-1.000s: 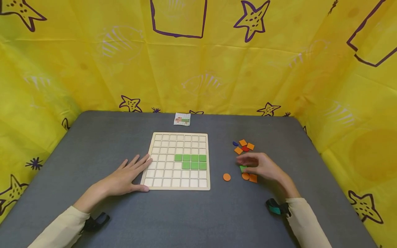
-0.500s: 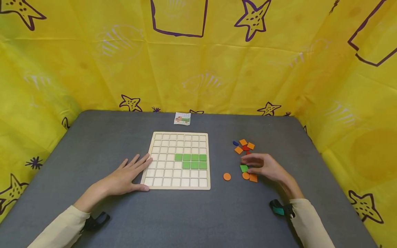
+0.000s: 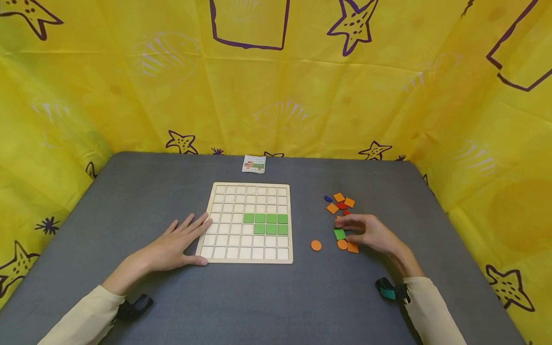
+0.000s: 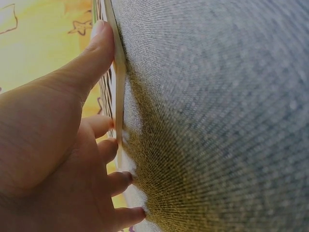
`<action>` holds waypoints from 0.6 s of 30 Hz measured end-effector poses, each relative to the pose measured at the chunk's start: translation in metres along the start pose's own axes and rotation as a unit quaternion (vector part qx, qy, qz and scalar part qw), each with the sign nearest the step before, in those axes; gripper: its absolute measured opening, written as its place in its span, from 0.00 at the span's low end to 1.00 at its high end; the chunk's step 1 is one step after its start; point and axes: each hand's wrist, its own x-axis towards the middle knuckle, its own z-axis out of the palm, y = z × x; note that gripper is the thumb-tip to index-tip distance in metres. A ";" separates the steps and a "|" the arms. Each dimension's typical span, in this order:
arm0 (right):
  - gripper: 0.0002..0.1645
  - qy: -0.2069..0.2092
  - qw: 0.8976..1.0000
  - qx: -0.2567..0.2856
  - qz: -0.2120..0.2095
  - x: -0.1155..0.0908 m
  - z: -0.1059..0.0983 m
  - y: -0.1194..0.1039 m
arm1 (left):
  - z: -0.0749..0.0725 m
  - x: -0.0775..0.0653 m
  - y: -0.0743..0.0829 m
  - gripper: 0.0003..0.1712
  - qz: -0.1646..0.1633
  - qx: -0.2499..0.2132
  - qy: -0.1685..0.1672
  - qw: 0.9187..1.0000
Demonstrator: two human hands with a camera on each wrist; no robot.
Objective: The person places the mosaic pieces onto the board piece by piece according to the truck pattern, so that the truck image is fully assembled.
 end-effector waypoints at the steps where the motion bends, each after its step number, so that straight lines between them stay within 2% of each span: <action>1: 0.27 -0.002 1.000 -0.004 -0.002 0.000 0.000 0.000 | 0.000 0.000 0.000 0.58 0.001 0.000 0.000 1.000; 8: 0.25 -0.005 0.998 -0.056 -0.018 0.005 0.005 -0.004 | 0.000 0.000 0.000 0.57 0.004 0.001 0.002 1.000; 13: 0.25 0.006 0.996 -0.087 -0.018 0.007 0.007 -0.004 | 0.001 0.000 0.000 0.58 0.002 0.000 0.002 1.000; 18: 0.26 0.026 0.990 -0.128 -0.043 0.010 0.011 -0.003 | 0.001 0.000 0.000 0.57 0.000 0.000 0.002 1.000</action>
